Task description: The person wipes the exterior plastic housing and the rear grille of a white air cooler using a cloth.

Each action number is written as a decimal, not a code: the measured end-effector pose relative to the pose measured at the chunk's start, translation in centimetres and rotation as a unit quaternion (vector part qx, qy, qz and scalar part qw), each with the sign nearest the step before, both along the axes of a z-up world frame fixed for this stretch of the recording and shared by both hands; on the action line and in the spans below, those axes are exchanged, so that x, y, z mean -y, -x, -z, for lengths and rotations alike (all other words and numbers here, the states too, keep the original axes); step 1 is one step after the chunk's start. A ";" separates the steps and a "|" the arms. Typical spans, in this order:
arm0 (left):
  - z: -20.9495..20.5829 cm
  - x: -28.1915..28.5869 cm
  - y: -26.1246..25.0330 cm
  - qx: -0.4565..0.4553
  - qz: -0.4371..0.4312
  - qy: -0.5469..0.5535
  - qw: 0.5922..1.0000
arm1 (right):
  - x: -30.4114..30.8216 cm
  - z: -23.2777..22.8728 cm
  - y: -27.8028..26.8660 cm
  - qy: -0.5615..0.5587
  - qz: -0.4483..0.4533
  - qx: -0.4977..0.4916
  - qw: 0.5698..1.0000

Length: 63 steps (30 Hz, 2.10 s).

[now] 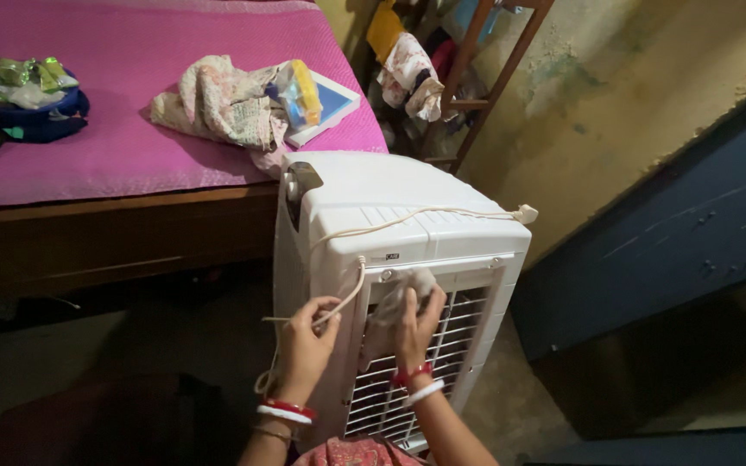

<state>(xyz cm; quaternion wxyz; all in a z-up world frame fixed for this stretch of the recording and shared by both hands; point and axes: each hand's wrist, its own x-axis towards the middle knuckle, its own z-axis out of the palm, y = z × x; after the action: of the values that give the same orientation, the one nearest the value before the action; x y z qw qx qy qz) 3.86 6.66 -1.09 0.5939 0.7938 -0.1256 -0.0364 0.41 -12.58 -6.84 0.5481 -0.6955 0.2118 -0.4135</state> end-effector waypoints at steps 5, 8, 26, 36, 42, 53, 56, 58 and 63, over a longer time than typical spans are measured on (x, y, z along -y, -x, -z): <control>-4.2 -0.9 -0.6 0.110 -0.001 0.017 0.994 | -3.7 2.9 2.6 0.379 -0.094 -0.091 0.916; -4.9 -0.9 -0.4 0.122 0.002 0.014 0.992 | -5.8 3.1 0.4 0.552 -0.126 -0.206 0.798; -3.4 -0.9 -1.4 0.054 0.017 0.027 0.998 | -6.1 0.7 -1.6 0.611 -0.090 -0.262 0.742; -2.8 -1.1 -1.4 0.073 0.019 0.037 0.996 | -6.8 0.0 -3.2 0.573 -0.039 -0.106 0.812; -2.5 -1.4 -1.6 0.060 0.034 0.034 0.997 | -5.9 8.2 0.1 0.650 -0.112 -0.282 0.697; -1.0 -1.7 -1.5 0.026 0.052 0.049 0.997 | -7.2 13.0 4.4 0.619 -0.145 -0.287 0.717; -0.8 -1.6 -1.6 0.021 0.056 0.060 0.996 | -7.1 9.4 1.3 0.598 -0.113 -0.282 0.742; -1.0 -1.5 -1.5 0.008 0.055 0.070 0.996 | -7.0 7.0 -0.6 0.583 -0.095 -0.262 0.763; -1.1 -1.3 -0.9 0.030 0.043 0.049 0.997 | -6.8 5.2 -1.7 0.586 -0.074 -0.231 0.773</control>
<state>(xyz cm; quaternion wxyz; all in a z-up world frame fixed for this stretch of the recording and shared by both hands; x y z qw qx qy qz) 4.78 7.97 0.00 0.6260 0.7584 -0.1788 -0.0317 2.12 -5.79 -11.99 -0.0024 -0.9701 -0.0029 -0.2426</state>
